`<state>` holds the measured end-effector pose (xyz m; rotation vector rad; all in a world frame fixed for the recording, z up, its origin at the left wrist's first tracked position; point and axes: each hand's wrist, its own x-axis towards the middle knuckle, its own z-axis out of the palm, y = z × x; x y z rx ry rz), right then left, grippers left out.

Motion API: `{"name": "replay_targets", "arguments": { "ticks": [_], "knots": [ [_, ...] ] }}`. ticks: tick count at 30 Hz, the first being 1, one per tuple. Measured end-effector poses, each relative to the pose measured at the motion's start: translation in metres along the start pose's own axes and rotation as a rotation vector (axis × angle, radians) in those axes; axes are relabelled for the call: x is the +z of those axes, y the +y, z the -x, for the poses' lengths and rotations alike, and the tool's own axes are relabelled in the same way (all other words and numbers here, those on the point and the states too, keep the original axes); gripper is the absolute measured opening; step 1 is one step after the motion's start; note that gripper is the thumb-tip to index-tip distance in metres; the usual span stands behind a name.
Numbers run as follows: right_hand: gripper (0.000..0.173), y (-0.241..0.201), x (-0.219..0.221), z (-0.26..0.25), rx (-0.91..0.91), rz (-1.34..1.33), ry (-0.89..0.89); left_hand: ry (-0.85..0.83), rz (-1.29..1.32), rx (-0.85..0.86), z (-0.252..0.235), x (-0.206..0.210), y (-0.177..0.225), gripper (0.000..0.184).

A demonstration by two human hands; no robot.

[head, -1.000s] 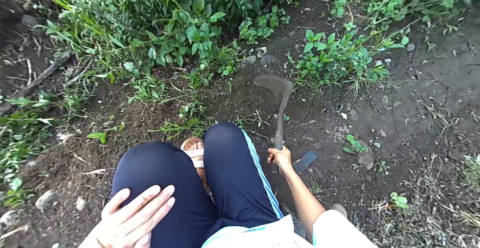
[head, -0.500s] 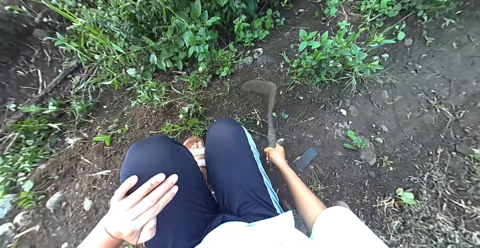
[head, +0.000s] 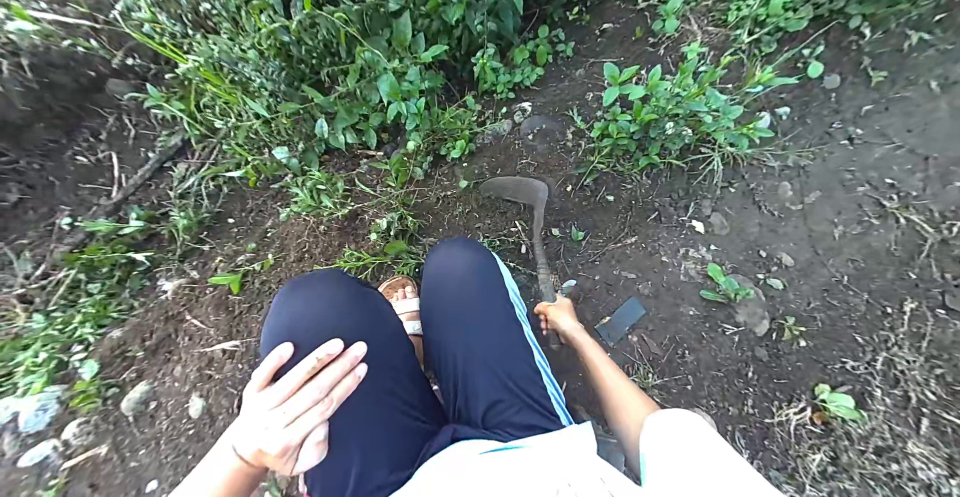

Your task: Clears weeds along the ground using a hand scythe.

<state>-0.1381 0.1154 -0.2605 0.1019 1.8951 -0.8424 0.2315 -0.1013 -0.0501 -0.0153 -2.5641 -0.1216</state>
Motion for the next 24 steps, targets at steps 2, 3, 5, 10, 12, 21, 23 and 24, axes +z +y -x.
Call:
{"name": "replay_targets", "arguments": {
  "ticks": [2,3,5,10,12,21,23,24],
  "knots": [
    [0.022,-0.016,-0.009,0.003,-0.042,-0.075,0.051,-0.015,0.005,0.0,0.002,-0.001,-0.001,0.062],
    [0.02,-0.026,-0.008,0.005,-0.069,-0.153,0.079,-0.017,0.007,0.002,0.001,-0.001,-0.001,0.062],
    [0.013,-0.049,-0.002,0.008,-0.119,-0.345,0.122,-0.008,0.006,0.002,-0.001,0.001,-0.001,0.063],
    [0.011,-0.066,0.026,-0.003,-0.109,-0.429,0.115,-0.002,-0.003,0.011,-0.003,0.004,-0.003,0.062],
    [0.022,-0.036,0.024,0.002,-0.037,-0.08,0.057,-0.002,0.0,0.012,-0.002,0.003,-0.003,0.062],
    [0.034,0.013,-0.021,0.026,-0.097,0.264,0.008,0.004,0.01,-0.009,0.002,-0.001,0.0,0.062],
    [0.029,-0.013,-0.015,0.028,-0.181,0.115,0.076,0.009,0.016,-0.009,0.001,0.001,0.0,0.063],
    [0.024,-0.028,-0.009,0.029,-0.229,0.015,0.105,0.006,0.015,-0.01,0.001,0.001,0.0,0.063]
  ]
}}
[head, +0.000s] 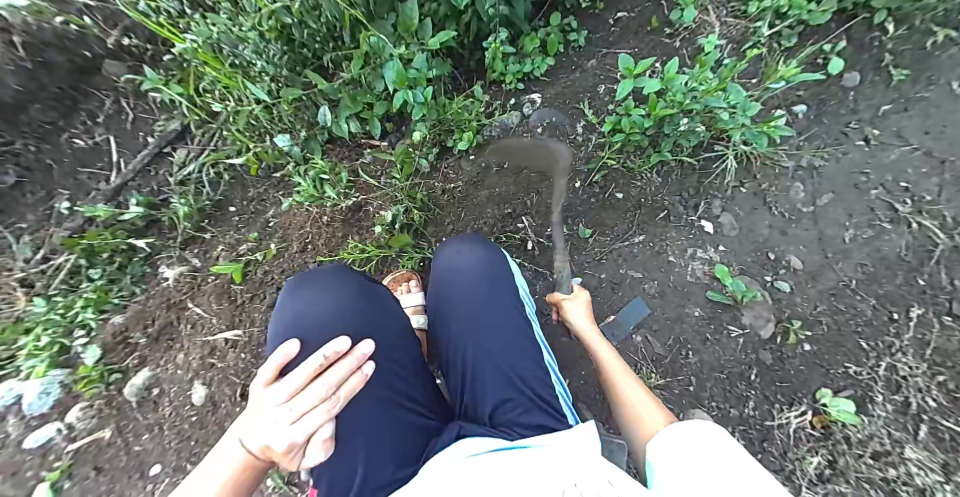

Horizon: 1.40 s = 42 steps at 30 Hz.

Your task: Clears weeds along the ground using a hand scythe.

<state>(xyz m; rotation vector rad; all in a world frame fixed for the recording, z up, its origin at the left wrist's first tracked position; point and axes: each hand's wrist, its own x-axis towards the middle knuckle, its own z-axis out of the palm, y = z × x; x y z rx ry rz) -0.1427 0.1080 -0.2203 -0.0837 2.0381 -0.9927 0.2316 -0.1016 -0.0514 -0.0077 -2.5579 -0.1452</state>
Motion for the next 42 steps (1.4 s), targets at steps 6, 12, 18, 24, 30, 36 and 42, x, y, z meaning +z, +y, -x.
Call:
{"name": "replay_targets", "arguments": {
  "ticks": [6,12,18,24,30,36,42],
  "knots": [
    [0.014,-0.063,0.063,-0.013,-0.088,-0.287,0.108,0.004,-0.015,0.003,-0.001,0.002,-0.001,0.063],
    [0.029,-0.027,0.059,0.036,0.05,0.328,-0.309,0.009,-0.021,0.015,-0.002,0.001,0.0,0.064],
    [0.038,-0.009,0.007,0.003,-0.071,0.441,-0.084,-0.066,-0.06,-0.006,-0.013,-0.01,0.006,0.05],
    [0.051,-0.138,-0.054,-0.023,-0.2,0.337,0.09,-0.288,-0.139,-0.062,-0.121,-0.005,0.017,0.023],
    [0.037,-0.257,-0.055,-0.01,-0.353,-0.124,0.315,-0.187,0.102,0.03,-0.241,0.016,0.04,0.02],
    [0.032,-0.279,0.034,-0.023,-0.435,-0.436,0.358,-0.297,0.198,0.039,-0.235,0.045,0.025,0.02],
    [0.03,-0.167,0.193,-0.082,0.048,-0.3,-0.025,-0.557,0.255,-0.059,-0.24,0.053,0.015,0.022]
  ]
}}
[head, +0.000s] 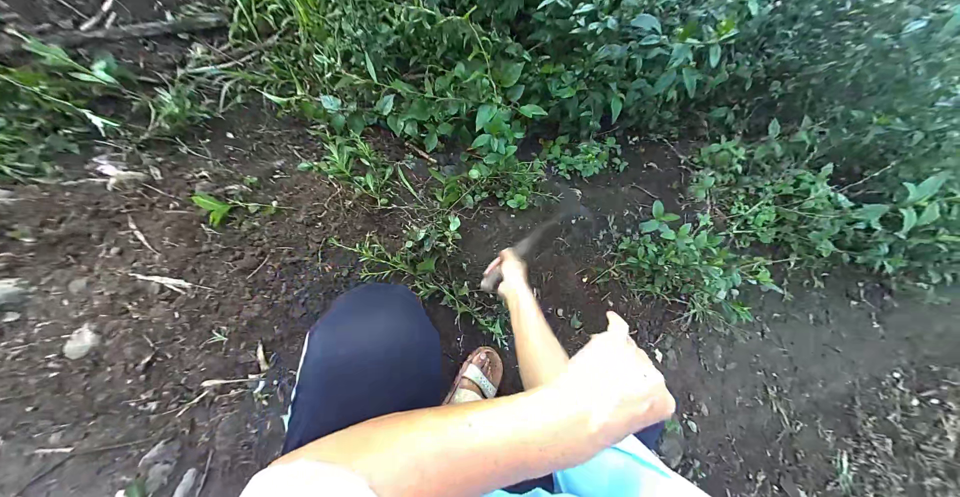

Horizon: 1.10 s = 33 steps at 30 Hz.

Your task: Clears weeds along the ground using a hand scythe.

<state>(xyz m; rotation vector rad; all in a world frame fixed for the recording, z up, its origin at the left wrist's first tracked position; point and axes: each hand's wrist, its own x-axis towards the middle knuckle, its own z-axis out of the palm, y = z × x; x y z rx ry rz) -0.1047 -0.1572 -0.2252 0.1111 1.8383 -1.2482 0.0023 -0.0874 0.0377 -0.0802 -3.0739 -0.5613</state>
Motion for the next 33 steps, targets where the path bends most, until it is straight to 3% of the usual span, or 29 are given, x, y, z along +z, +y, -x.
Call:
{"name": "replay_targets", "arguments": {
  "ticks": [2,5,10,14,16,18,22,26,29,33],
  "knots": [
    [0.025,0.035,0.011,0.009,0.117,0.152,-0.126,0.008,0.027,0.043,-0.006,0.0,-0.003,0.022],
    [0.021,0.024,-0.002,0.039,0.088,0.322,-0.13,-0.121,0.071,0.057,-0.008,-0.003,-0.01,0.022],
    [0.021,-0.041,-0.023,0.053,-0.245,0.324,-0.098,-0.169,0.044,0.016,-0.005,-0.006,-0.016,0.023],
    [0.019,-0.071,-0.031,0.053,-0.497,0.124,0.141,-0.137,0.047,0.006,0.006,-0.008,-0.015,0.024],
    [0.019,-0.067,-0.027,0.051,-0.491,0.002,0.24,-0.151,0.038,-0.009,0.01,-0.008,-0.013,0.024],
    [0.017,-0.037,-0.022,0.049,-0.375,-0.046,0.232,-0.173,0.01,-0.016,0.011,-0.009,-0.011,0.024],
    [0.017,0.023,-0.043,0.044,0.058,0.261,0.07,-0.228,0.042,0.005,0.004,-0.01,-0.003,0.023],
    [0.018,-0.028,-0.073,0.061,-0.04,0.328,0.101,-0.18,0.067,0.043,0.001,-0.011,0.005,0.022],
    [0.016,-0.059,-0.081,0.058,-0.253,0.199,0.177,-0.11,0.049,0.073,0.004,-0.011,0.006,0.021],
    [0.015,-0.059,-0.062,0.038,-0.372,0.002,0.236,-0.113,0.005,0.055,0.003,-0.012,0.004,0.023]
  ]
}}
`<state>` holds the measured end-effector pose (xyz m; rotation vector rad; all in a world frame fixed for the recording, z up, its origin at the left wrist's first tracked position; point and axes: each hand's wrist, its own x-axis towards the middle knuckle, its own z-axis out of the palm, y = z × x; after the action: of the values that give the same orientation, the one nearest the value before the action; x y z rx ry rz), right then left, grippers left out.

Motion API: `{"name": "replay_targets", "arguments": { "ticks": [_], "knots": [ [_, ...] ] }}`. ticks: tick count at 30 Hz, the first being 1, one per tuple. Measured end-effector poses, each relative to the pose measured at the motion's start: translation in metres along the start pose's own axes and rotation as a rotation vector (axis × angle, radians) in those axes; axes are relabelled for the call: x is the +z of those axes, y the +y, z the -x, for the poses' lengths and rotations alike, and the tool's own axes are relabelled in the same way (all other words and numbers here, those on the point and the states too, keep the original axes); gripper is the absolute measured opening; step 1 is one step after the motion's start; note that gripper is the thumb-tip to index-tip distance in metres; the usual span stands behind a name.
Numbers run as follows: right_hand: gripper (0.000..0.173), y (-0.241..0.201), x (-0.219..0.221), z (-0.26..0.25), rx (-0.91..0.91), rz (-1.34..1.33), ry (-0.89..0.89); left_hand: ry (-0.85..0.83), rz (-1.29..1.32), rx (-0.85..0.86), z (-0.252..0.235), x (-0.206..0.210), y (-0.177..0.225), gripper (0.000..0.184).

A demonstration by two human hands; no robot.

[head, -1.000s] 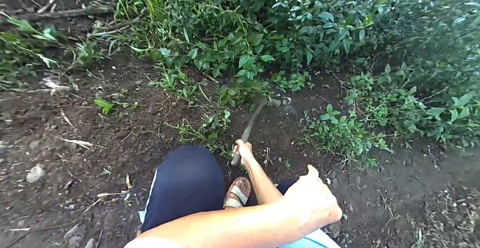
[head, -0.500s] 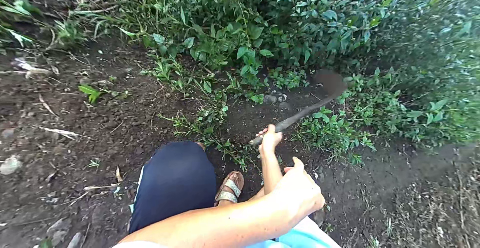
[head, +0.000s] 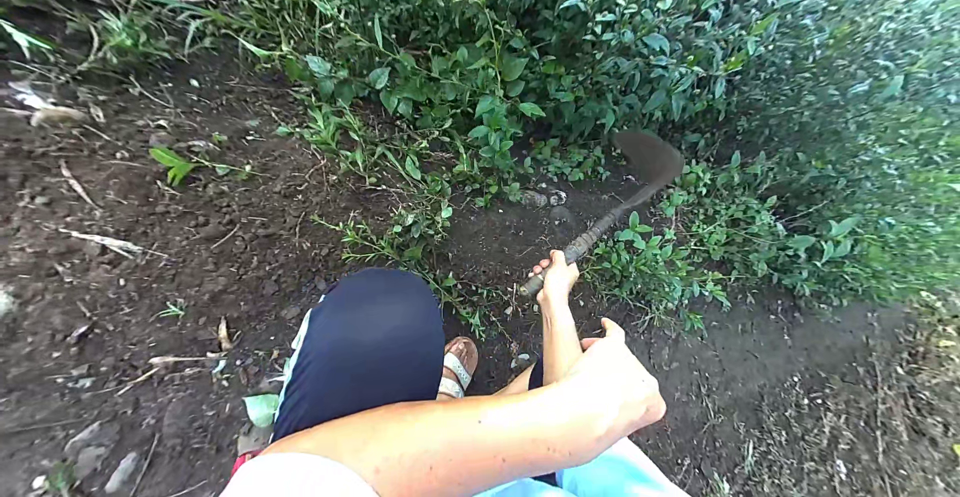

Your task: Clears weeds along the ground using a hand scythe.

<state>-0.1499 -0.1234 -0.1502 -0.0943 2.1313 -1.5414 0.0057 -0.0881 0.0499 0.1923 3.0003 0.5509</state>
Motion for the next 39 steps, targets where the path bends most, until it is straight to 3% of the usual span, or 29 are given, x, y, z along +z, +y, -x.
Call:
{"name": "replay_targets", "arguments": {
  "ticks": [4,6,11,14,16,20,22,27,30,32,36,39],
  "knots": [
    [0.019,0.077,0.014,0.013,0.304,0.215,-0.16,-0.079,0.033,-0.039,-0.002,-0.002,-0.003,0.022],
    [0.019,0.077,0.005,0.015,0.399,0.336,-0.22,-0.088,0.045,-0.04,-0.005,-0.001,-0.003,0.021],
    [0.016,0.004,-0.017,0.007,0.245,0.168,-0.113,-0.024,0.051,-0.026,-0.004,0.003,-0.002,0.022],
    [0.015,-0.009,-0.012,0.002,0.064,0.038,0.001,-0.008,0.024,-0.022,-0.001,0.001,-0.004,0.021],
    [0.018,-0.001,0.002,0.003,0.041,0.01,0.037,-0.031,0.025,-0.018,-0.002,-0.001,-0.002,0.022],
    [0.018,0.05,0.019,0.019,0.311,0.176,-0.125,-0.07,0.055,-0.025,-0.004,-0.003,-0.002,0.021],
    [0.015,0.053,0.007,0.017,0.401,0.28,-0.215,-0.078,0.069,-0.024,-0.006,-0.004,-0.001,0.021],
    [0.012,-0.002,-0.023,0.008,0.234,0.197,-0.135,-0.006,0.074,0.001,0.001,-0.002,0.002,0.02],
    [0.011,-0.012,-0.005,0.003,0.122,0.079,-0.025,-0.013,0.043,-0.022,0.004,-0.004,-0.002,0.021],
    [0.013,-0.004,0.023,0.006,0.156,0.016,-0.028,-0.032,0.046,-0.044,0.004,-0.006,-0.003,0.022],
    [0.013,0.05,0.061,0.061,0.403,0.075,-0.273,-0.062,0.07,-0.039,-0.003,-0.006,-0.001,0.022],
    [0.01,0.047,0.035,0.088,0.463,0.249,-0.419,-0.074,0.107,-0.027,-0.006,-0.007,-0.002,0.021]
  ]
}}
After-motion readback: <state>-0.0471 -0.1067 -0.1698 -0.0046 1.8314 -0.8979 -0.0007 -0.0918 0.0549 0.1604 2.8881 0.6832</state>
